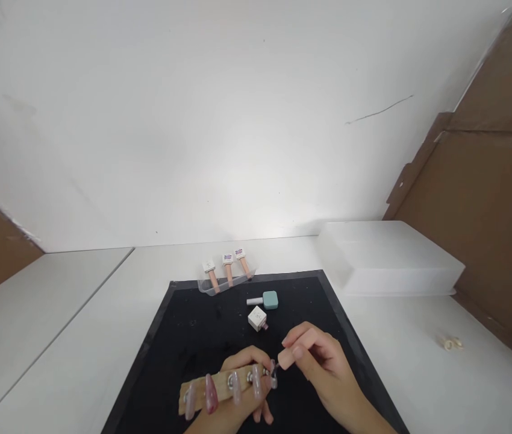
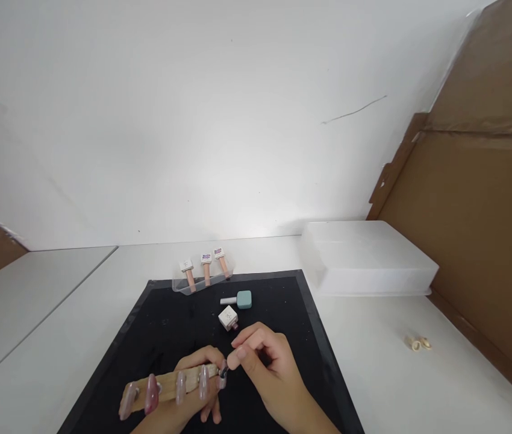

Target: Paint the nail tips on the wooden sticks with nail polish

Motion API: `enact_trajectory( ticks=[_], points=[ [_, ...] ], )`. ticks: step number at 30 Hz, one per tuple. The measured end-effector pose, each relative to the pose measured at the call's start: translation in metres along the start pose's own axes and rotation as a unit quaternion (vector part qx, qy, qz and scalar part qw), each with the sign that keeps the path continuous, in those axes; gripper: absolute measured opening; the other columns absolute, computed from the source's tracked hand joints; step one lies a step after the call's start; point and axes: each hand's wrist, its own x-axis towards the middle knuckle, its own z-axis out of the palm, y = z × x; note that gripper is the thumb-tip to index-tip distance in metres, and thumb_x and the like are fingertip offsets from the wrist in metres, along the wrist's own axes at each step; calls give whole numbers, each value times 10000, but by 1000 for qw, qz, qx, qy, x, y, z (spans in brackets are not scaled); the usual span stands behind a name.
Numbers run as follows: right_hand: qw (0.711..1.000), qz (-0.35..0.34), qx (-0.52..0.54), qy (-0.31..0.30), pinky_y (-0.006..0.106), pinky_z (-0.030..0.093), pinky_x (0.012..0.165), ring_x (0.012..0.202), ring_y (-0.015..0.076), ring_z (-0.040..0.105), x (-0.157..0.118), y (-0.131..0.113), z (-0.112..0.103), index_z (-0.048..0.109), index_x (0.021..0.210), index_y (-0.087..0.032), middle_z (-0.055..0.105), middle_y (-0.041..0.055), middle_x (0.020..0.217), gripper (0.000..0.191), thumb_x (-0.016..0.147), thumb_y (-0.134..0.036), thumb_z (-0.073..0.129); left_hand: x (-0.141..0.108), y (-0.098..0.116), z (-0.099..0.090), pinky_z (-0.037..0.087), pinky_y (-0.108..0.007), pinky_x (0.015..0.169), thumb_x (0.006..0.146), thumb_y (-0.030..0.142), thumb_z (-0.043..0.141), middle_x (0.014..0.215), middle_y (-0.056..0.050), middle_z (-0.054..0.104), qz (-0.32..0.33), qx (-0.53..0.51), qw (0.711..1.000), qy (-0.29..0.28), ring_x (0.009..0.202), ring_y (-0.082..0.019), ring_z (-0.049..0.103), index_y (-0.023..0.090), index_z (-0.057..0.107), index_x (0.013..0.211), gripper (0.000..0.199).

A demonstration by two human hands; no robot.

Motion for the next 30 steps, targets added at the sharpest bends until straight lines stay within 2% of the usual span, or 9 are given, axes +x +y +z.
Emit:
enact_trajectory(
  ticks=[3,6,9,12,16,19,22,26,30],
  points=[
    [1000,2,-5,12,207,387,480,563,112,541,0,-1,0,649,663,-195,649,33,737,289,871,-374,558,1,-2,0,405,-157,418,667,456,703,455,81,509,7,-5,1000,9,394,-77,556,170,521,765,353],
    [999,4,-10,33,208,368,451,515,97,501,1,0,1,653,657,-188,641,36,744,309,864,-398,560,2,-4,-2,421,-172,407,641,481,713,555,43,581,5,-14,1000,-17,391,-78,560,165,517,758,390],
    [998,13,2,56,212,359,433,478,82,463,1,3,2,651,662,-183,628,39,781,326,866,-416,549,2,-3,-1,423,-173,406,633,475,721,633,17,612,11,-8,1000,-7,396,-72,560,158,530,767,393],
    [997,19,24,71,216,363,420,452,72,432,1,6,1,657,696,-195,623,41,825,303,872,-412,540,0,0,1,430,-174,424,636,483,716,585,40,570,14,-8,1000,23,393,-58,536,155,546,762,390],
    [997,20,40,55,210,378,411,466,69,439,-1,6,0,693,824,-229,608,51,924,167,845,-364,596,0,4,3,437,-183,439,597,500,736,547,66,507,5,5,1000,26,387,-51,505,151,563,761,423],
    [997,42,53,31,201,397,426,504,71,469,-3,5,0,686,895,-246,578,53,977,162,859,-360,577,3,4,1,434,-188,451,624,537,695,593,52,530,10,38,998,54,399,-48,500,150,570,790,440],
    [997,61,43,29,207,395,444,492,67,454,-3,4,1,675,811,-215,579,46,928,265,891,-404,508,6,2,0,393,-179,429,646,558,660,528,50,540,-10,84,992,88,399,-71,517,154,567,795,440],
    [997,71,-17,33,218,357,450,467,74,411,1,1,2,625,637,-169,586,30,758,396,895,-432,483,7,2,0,359,-176,422,690,544,618,430,42,547,-30,130,984,121,399,-96,527,159,569,810,406],
    [997,66,-40,9,223,338,448,489,96,435,3,-4,2,606,613,-165,591,31,698,416,888,-450,480,5,4,2,364,-178,429,709,536,600,434,32,570,-27,149,979,135,404,-100,536,162,569,802,387]
  ],
)
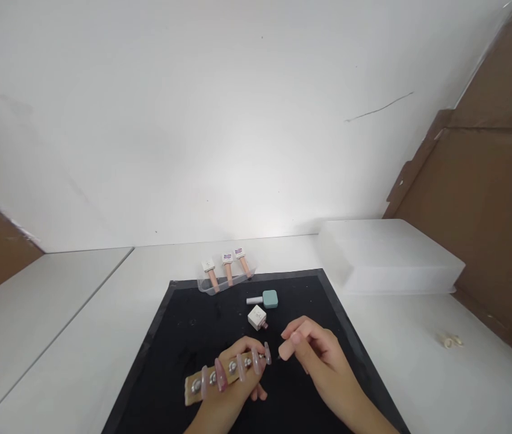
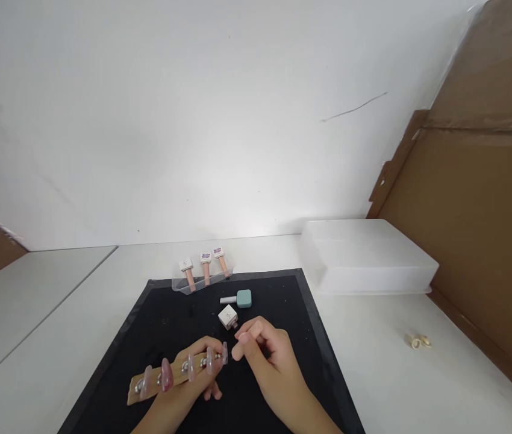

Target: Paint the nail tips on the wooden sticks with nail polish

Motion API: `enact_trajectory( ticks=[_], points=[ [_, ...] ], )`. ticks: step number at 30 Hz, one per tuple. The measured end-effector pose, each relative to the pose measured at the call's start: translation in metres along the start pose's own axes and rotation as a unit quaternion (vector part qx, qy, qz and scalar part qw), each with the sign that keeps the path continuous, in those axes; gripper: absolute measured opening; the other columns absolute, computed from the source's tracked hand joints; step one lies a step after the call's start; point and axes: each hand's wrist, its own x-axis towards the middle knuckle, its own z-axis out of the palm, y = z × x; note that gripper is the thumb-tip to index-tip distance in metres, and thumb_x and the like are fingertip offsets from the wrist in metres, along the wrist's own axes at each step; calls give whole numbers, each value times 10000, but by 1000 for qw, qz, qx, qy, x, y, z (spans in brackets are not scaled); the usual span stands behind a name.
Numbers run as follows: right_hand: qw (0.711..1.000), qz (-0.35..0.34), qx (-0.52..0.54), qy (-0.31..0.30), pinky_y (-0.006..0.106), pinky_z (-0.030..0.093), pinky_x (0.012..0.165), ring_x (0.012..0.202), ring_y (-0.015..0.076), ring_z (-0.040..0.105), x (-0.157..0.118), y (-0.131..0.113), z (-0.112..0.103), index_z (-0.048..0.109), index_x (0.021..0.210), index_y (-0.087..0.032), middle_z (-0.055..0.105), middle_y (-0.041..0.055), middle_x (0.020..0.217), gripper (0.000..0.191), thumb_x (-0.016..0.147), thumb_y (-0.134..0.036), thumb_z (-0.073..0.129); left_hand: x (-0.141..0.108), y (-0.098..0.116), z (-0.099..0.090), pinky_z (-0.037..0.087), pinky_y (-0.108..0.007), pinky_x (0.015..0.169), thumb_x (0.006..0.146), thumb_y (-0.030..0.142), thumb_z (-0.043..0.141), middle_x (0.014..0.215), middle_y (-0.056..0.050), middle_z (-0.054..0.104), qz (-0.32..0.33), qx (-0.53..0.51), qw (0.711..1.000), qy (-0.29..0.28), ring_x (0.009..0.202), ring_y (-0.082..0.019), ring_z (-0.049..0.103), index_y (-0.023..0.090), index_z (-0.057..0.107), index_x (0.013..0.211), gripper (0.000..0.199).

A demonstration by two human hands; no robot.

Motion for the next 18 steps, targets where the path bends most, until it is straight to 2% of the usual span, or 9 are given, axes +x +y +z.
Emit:
enact_trajectory(
  ticks=[8,18],
  points=[
    [999,3,-2,-44,221,309,438,464,82,403,1,2,1,608,630,-161,607,29,707,381,881,-426,497,-2,0,2,392,-175,427,662,512,669,477,59,522,24,-41,999,-16,427,-97,550,163,573,791,384],
    [1000,9,-3,-23,225,362,477,516,113,476,2,2,1,597,628,-168,627,32,689,375,873,-436,505,-2,-9,2,410,-165,400,661,511,670,577,31,552,77,-64,994,-47,422,-82,552,156,587,775,383]
  ],
)
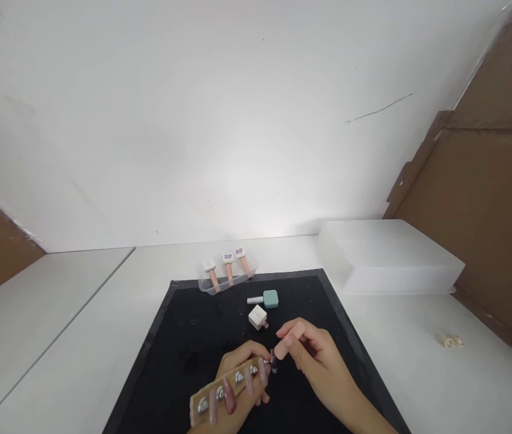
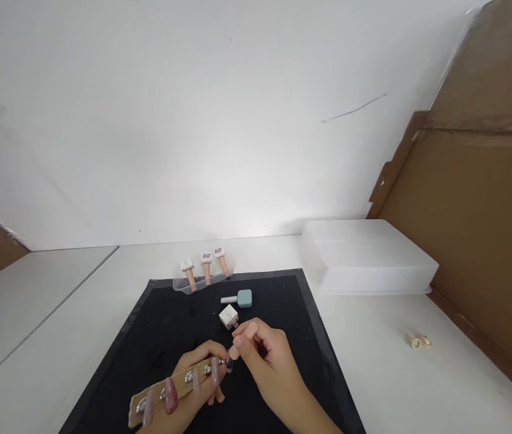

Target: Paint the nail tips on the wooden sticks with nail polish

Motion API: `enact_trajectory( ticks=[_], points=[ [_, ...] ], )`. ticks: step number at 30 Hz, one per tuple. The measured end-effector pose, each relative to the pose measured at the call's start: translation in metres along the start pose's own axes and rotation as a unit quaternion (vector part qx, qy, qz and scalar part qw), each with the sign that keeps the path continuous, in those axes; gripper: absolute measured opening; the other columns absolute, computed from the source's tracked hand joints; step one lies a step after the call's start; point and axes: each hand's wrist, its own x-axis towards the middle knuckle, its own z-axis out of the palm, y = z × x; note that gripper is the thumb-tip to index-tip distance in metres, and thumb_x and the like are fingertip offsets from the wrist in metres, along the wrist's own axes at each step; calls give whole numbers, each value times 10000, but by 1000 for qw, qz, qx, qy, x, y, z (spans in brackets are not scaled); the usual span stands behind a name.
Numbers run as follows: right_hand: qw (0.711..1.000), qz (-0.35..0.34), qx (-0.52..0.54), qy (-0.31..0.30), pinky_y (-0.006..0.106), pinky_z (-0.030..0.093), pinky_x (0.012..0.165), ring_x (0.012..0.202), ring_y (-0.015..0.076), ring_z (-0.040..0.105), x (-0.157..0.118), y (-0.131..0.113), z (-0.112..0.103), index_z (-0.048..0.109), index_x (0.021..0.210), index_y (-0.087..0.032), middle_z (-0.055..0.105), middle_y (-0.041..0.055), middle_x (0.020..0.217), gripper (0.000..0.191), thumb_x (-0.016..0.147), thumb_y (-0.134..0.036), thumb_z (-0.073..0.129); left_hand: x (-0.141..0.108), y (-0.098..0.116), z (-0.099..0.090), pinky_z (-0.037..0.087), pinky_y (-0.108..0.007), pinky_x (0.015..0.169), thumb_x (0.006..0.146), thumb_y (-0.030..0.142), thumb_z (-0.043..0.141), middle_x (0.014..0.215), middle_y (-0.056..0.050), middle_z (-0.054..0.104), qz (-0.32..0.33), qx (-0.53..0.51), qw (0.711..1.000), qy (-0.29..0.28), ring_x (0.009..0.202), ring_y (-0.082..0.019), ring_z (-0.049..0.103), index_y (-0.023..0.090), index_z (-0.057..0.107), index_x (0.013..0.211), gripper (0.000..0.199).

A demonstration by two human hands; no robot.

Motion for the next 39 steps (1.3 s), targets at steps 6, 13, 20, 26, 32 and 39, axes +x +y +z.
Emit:
enact_trajectory(
  ticks=[6,13,20,26,32,39],
  points=[
    [1000,2,-10,22,221,361,454,481,105,459,0,2,1,624,688,-173,625,23,695,349,870,-447,508,-1,-9,-3,452,-181,436,655,561,649,675,-3,607,41,-20,999,-23,475,-94,571,166,608,818,429],
    [998,11,-4,69,222,367,447,471,89,437,-1,6,1,636,669,-162,628,43,792,381,869,-459,505,-2,-5,-2,445,-177,432,662,581,628,654,0,581,51,-13,998,-29,478,-90,557,165,606,799,438],
    [1000,11,15,24,233,381,502,506,117,481,1,1,2,524,550,-179,580,3,574,398,868,-418,525,-2,-2,-2,445,-176,438,670,567,626,612,12,559,48,-21,998,-29,474,-89,551,166,605,799,421],
    [1000,11,-4,-3,241,394,533,587,148,538,0,1,1,500,532,-187,564,0,553,377,854,-380,538,0,-3,0,438,-164,424,696,513,630,612,17,556,50,0,998,-29,484,-93,564,169,601,802,361],
    [1000,10,-10,-2,231,402,538,678,176,574,1,6,1,517,533,-185,573,6,546,342,827,-352,566,4,-8,-1,432,-151,413,687,483,650,601,28,548,32,19,999,-30,464,-77,546,165,593,799,342],
    [1000,20,-2,20,247,400,534,654,186,569,1,8,0,588,572,-177,608,25,602,286,794,-357,598,6,-12,-3,411,-147,396,697,443,652,624,12,581,32,22,999,-31,459,-79,554,165,596,803,303]
  ],
)
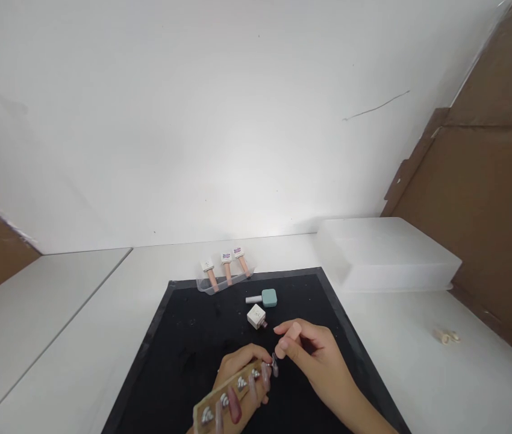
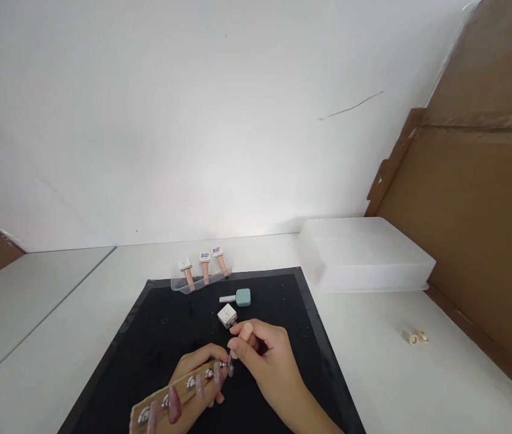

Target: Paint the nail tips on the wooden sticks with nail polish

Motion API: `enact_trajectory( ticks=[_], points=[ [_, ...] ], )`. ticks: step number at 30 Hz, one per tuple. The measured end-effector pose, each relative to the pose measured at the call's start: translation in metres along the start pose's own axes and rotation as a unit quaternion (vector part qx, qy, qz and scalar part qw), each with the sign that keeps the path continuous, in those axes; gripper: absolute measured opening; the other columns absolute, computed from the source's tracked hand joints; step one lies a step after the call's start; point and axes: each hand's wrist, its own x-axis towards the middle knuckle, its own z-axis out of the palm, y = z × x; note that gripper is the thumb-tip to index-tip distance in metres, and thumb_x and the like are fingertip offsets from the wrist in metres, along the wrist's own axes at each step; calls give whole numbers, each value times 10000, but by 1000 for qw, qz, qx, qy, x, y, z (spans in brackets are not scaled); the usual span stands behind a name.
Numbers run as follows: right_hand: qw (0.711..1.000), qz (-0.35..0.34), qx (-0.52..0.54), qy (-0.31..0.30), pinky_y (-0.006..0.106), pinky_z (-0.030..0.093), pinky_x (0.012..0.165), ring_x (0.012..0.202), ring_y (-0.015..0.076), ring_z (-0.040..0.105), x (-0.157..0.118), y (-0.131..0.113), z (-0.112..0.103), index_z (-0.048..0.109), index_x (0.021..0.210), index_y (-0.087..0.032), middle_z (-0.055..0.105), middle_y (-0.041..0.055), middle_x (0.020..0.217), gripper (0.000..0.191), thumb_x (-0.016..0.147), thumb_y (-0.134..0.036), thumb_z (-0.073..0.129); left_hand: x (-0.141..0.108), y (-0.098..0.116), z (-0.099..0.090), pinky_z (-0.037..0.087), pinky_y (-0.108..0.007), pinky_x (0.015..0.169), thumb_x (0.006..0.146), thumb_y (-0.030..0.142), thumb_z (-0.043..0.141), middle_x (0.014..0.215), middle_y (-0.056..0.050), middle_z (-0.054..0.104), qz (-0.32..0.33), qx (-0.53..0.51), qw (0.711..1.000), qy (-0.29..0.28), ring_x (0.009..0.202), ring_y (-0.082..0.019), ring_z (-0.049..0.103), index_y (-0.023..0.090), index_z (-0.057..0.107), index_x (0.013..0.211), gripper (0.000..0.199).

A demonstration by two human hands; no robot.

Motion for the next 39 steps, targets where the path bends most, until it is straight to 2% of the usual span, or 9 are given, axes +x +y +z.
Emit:
enact_trajectory(
  ticks=[5,10,15,19,22,26,29,33,39],
  points=[
    [1000,6,-1,26,254,396,515,534,149,504,-1,3,-1,685,810,-181,566,-9,568,195,797,-358,604,-3,4,0,419,-158,406,661,493,660,657,-1,588,15,-16,1000,-18,488,-96,573,163,602,784,357],
    [1000,-4,9,18,265,444,588,584,158,558,-1,1,-1,622,613,-177,652,27,642,296,826,-378,573,-4,0,0,422,-148,421,736,417,621,665,4,590,23,-20,1000,-5,489,-85,570,173,597,823,261],
    [1000,-17,7,-8,271,470,678,671,185,606,-1,-4,0,538,506,-188,586,5,487,377,835,-372,559,-3,-6,-1,435,-157,427,727,439,622,641,13,569,28,8,1000,-6,494,-99,584,173,603,821,283],
    [1000,-10,4,-24,266,475,645,693,197,610,-1,-2,0,540,506,-192,567,3,456,354,819,-354,571,-3,-3,0,431,-166,415,721,508,591,631,12,551,19,21,1000,-1,473,-100,576,162,610,817,360],
    [999,10,1,-33,250,462,561,584,168,574,-1,0,1,563,523,-187,578,3,473,325,809,-341,578,-5,3,2,445,-170,437,724,498,596,622,15,544,16,26,1000,-3,475,-89,560,157,612,817,353],
    [999,18,-4,-31,242,452,543,476,119,513,-1,1,1,577,541,-176,616,5,538,307,808,-328,583,-3,2,1,444,-167,435,722,516,591,614,14,553,18,15,1000,-19,484,-91,567,159,612,807,368],
    [999,25,-4,-25,228,434,512,488,119,527,0,3,0,583,566,-174,649,17,602,301,815,-343,581,2,-5,-3,425,-166,396,672,536,629,608,6,569,12,20,999,-27,464,-96,559,157,601,781,395],
    [1000,24,-7,-10,230,435,528,492,114,533,0,4,-2,592,582,-171,677,30,664,302,819,-358,582,7,-7,-6,409,-151,389,622,475,698,581,8,582,14,48,998,-46,477,-99,564,162,593,752,354],
    [999,15,-16,23,251,439,544,514,120,520,0,3,-3,620,612,-166,697,54,751,330,830,-407,565,-1,-4,-3,434,-165,419,615,479,699,648,-3,607,1,30,999,-19,482,-97,575,156,609,755,364]
  ],
)
